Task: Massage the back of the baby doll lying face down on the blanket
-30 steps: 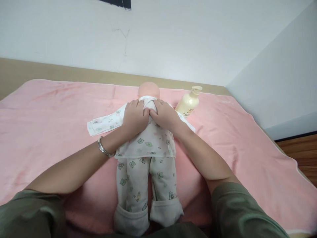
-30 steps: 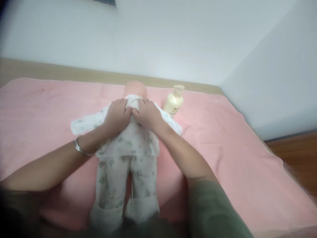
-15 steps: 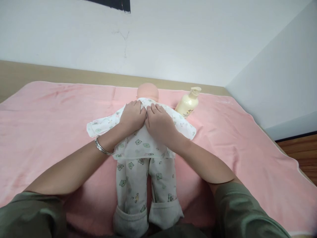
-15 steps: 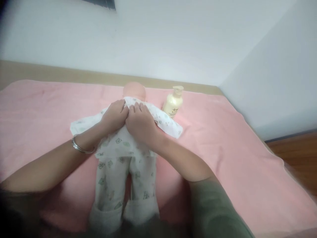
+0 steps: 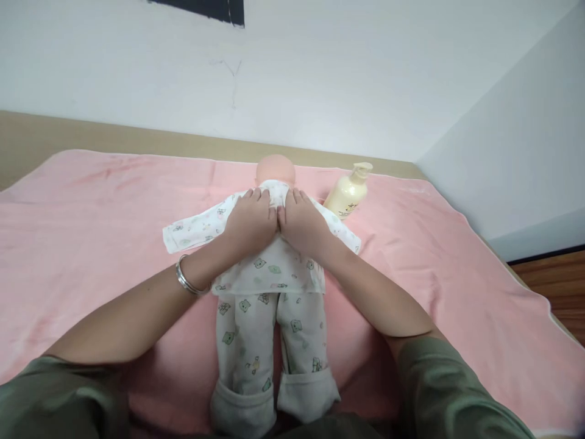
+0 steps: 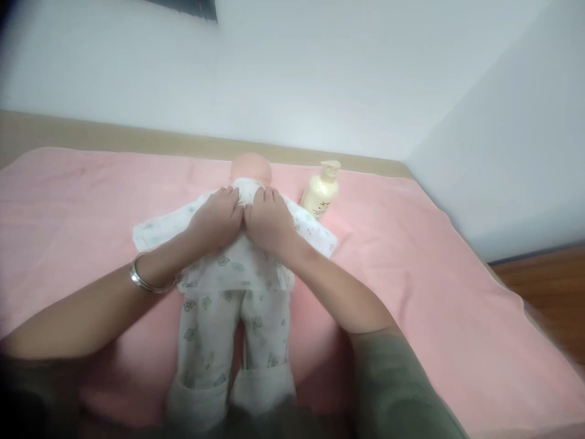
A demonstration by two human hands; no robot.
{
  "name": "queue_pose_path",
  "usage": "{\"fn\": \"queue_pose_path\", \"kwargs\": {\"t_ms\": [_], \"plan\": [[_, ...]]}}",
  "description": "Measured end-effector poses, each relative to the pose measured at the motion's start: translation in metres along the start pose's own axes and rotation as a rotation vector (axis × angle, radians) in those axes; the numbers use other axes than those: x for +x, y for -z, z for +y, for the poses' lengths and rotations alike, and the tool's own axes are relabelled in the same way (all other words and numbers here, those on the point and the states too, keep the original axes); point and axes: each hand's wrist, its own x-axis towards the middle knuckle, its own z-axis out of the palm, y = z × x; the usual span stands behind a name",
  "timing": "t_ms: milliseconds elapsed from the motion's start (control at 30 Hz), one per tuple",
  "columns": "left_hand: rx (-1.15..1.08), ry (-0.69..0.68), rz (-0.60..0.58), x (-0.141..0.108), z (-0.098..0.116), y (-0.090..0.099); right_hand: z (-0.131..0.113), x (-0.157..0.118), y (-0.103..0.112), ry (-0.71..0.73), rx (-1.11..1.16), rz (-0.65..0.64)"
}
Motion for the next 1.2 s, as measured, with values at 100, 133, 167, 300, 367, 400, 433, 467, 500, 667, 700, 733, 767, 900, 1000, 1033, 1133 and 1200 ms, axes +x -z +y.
{"fn": "queue_pose_path", "kwargs": {"t_ms": [100, 133, 167, 300, 367, 400, 433, 467, 500, 667, 700, 733, 767, 900, 1000, 1033, 1133, 1200], "plan": [[-0.121, 0.202, -0.067, 0.011, -0.012, 0.002, -0.012, -0.01, -0.002, 0.109, -0.083, 0.058], [-0.139, 0.243, -0.086, 0.012, -0.013, 0.002, -0.012, -0.01, -0.002, 0.126, -0.09, 0.063], [-0.134, 0.264, -0.09, 0.012, -0.012, 0.002, -0.01, -0.007, -0.002, 0.132, -0.088, 0.051], [-0.003, 0.195, 0.05, -0.003, 0.004, 0.001, 0.012, 0.017, 0.003, -0.061, 0.019, -0.063], [0.032, 0.131, 0.115, -0.011, 0.012, 0.001, 0.02, 0.025, 0.006, -0.188, 0.086, -0.087], [0.036, 0.104, 0.13, -0.013, 0.014, 0.0, 0.021, 0.026, 0.006, -0.206, 0.092, -0.088], [0.031, 0.083, 0.133, -0.013, 0.013, 0.0, 0.02, 0.024, 0.006, -0.186, 0.074, -0.086], [0.017, 0.07, 0.127, -0.011, 0.011, -0.001, 0.017, 0.021, 0.005, -0.15, 0.041, -0.072], [-0.005, 0.063, 0.113, -0.008, 0.007, -0.001, 0.012, 0.016, 0.004, -0.104, 0.004, -0.044], [-0.169, 0.205, -0.002, 0.014, -0.013, -0.002, -0.013, -0.013, -0.005, 0.115, -0.077, 0.116], [-0.189, 0.236, -0.014, 0.015, -0.014, -0.002, -0.015, -0.016, -0.005, 0.133, -0.077, 0.124], [-0.196, 0.253, -0.017, 0.016, -0.014, -0.002, -0.015, -0.016, -0.006, 0.147, -0.07, 0.121], [-0.187, 0.252, -0.011, 0.014, -0.013, -0.002, -0.013, -0.013, -0.006, 0.151, -0.054, 0.11], [-0.075, 0.165, 0.053, -0.001, 0.002, -0.001, 0.008, 0.01, -0.004, -0.022, 0.059, 0.033], [-0.045, 0.07, 0.082, -0.009, 0.01, 0.0, 0.019, 0.025, -0.003, -0.176, 0.126, 0.02], [-0.049, 0.053, 0.086, -0.009, 0.01, 0.0, 0.02, 0.026, -0.003, -0.183, 0.128, 0.02], [-0.127, 0.094, 0.074, -0.002, 0.003, -0.001, 0.011, 0.018, -0.003, -0.141, 0.065, 0.039], [-0.217, 0.169, 0.054, 0.006, -0.006, -0.003, -0.001, 0.005, -0.003, -0.06, 0.006, 0.077]]}}
